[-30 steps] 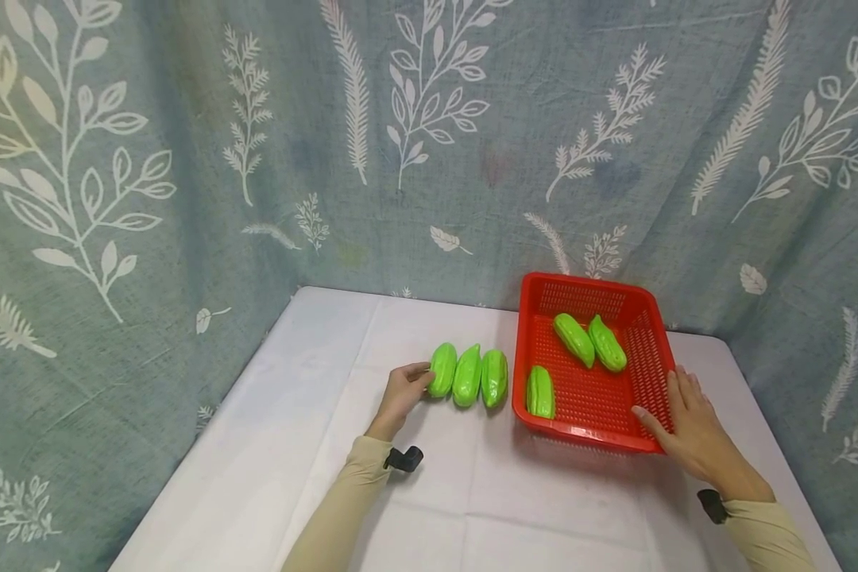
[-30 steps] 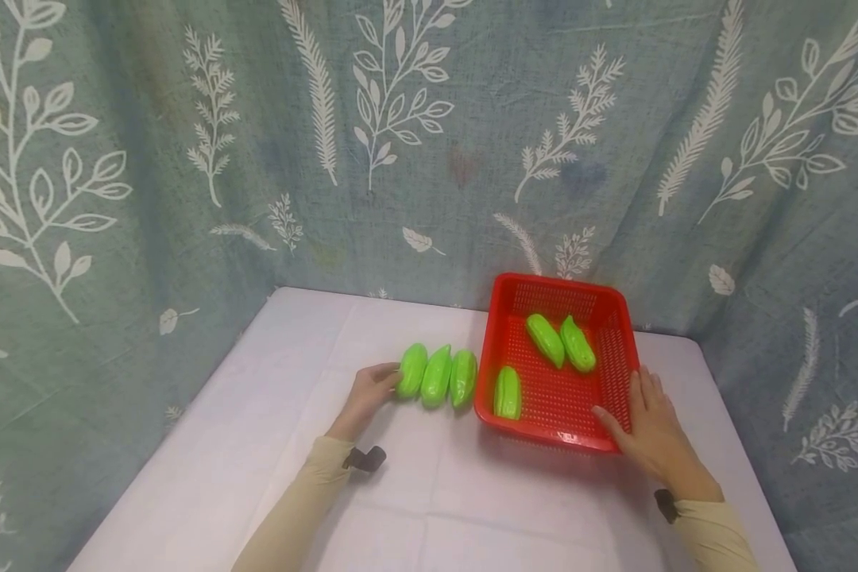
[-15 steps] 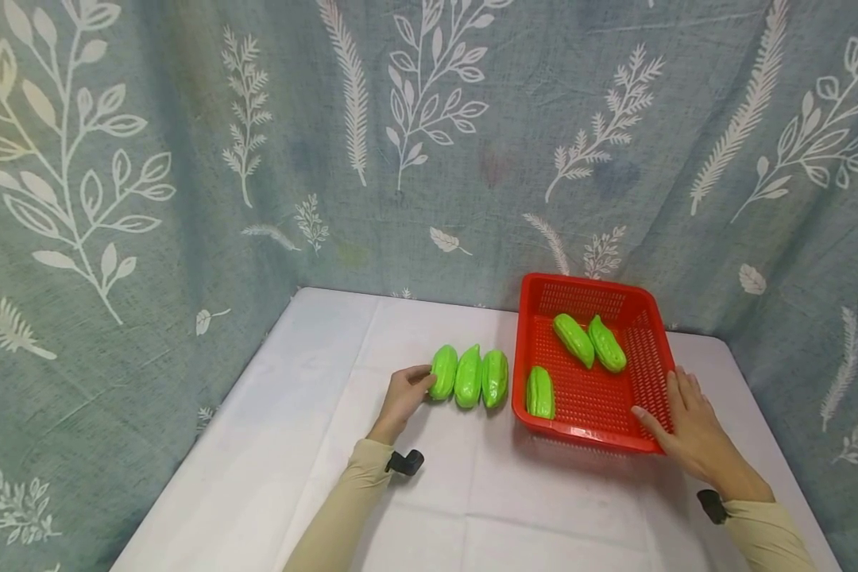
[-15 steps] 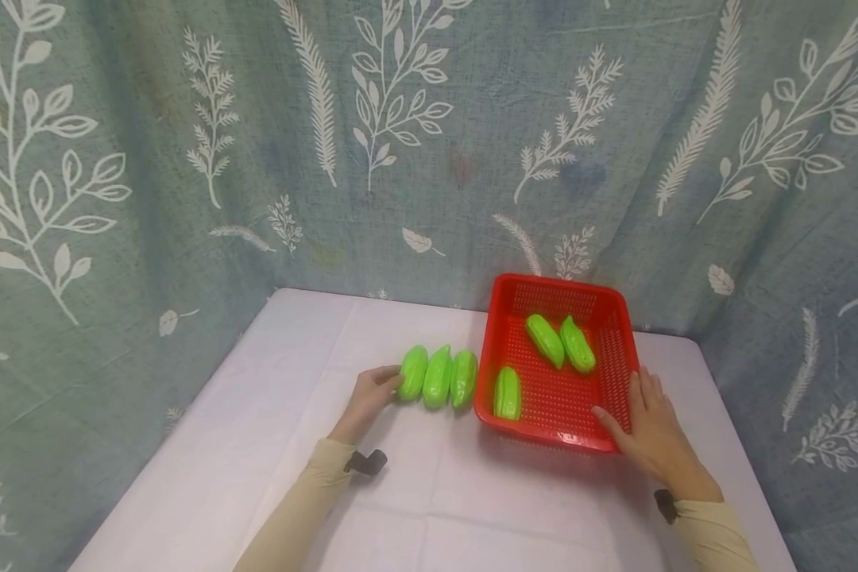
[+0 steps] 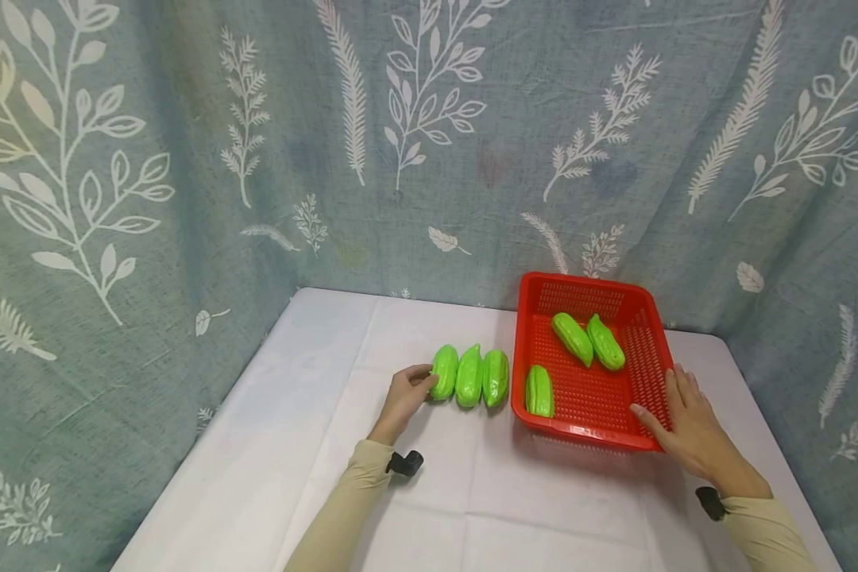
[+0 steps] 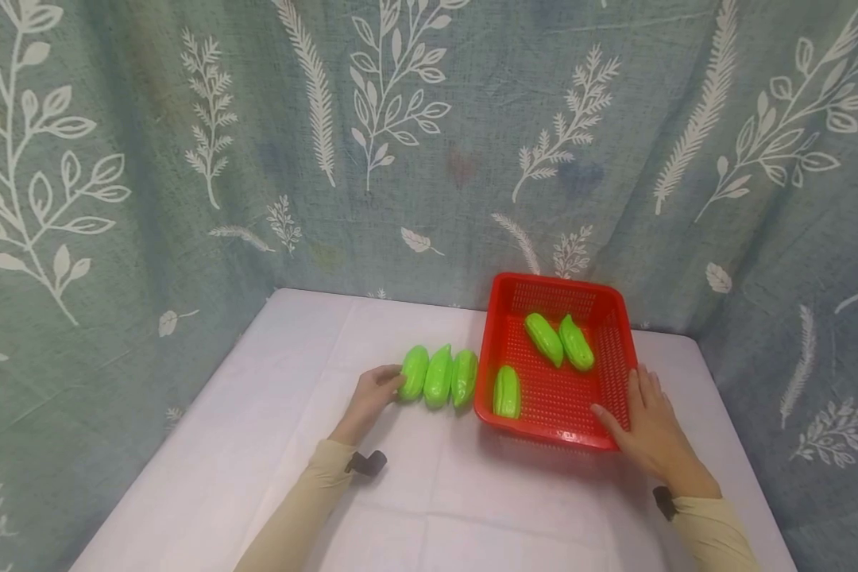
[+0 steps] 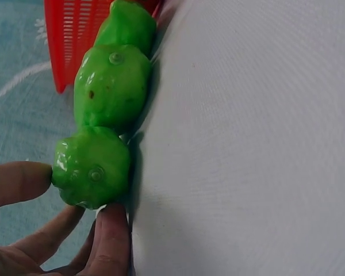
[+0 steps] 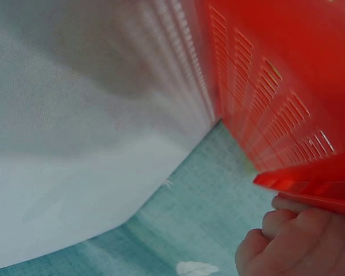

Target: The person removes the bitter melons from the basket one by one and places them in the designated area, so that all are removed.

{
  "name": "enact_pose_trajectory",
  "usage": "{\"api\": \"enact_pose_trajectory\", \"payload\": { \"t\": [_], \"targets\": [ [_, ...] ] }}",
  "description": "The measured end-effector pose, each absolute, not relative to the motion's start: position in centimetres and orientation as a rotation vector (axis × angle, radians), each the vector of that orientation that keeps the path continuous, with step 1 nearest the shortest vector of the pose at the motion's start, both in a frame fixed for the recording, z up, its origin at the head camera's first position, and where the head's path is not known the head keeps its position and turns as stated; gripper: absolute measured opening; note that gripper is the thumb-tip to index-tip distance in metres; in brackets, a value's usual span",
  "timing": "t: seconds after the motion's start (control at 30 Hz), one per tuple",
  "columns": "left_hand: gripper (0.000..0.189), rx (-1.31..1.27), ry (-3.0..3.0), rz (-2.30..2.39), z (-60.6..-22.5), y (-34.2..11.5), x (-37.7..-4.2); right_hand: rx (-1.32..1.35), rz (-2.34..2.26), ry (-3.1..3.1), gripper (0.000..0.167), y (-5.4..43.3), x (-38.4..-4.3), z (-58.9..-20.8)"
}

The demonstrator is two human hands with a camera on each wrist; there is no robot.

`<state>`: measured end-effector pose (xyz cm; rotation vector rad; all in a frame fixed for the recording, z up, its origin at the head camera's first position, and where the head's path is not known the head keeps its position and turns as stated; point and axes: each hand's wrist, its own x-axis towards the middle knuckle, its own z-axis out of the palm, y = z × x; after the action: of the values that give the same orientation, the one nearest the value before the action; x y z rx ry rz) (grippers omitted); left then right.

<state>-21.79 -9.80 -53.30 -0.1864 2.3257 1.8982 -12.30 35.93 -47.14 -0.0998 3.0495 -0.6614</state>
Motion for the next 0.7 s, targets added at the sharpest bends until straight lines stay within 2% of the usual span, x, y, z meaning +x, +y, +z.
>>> {"api": "enact_pose_trajectory", "payload": {
  "t": [0.7],
  "targets": [
    [0.041, -0.251, 2.334, 1.956, -53.5, -11.7, -22.0, -0.127, -0.616, 3.067, 0.104, 36.0, -12.4, -46.9]
  ]
}}
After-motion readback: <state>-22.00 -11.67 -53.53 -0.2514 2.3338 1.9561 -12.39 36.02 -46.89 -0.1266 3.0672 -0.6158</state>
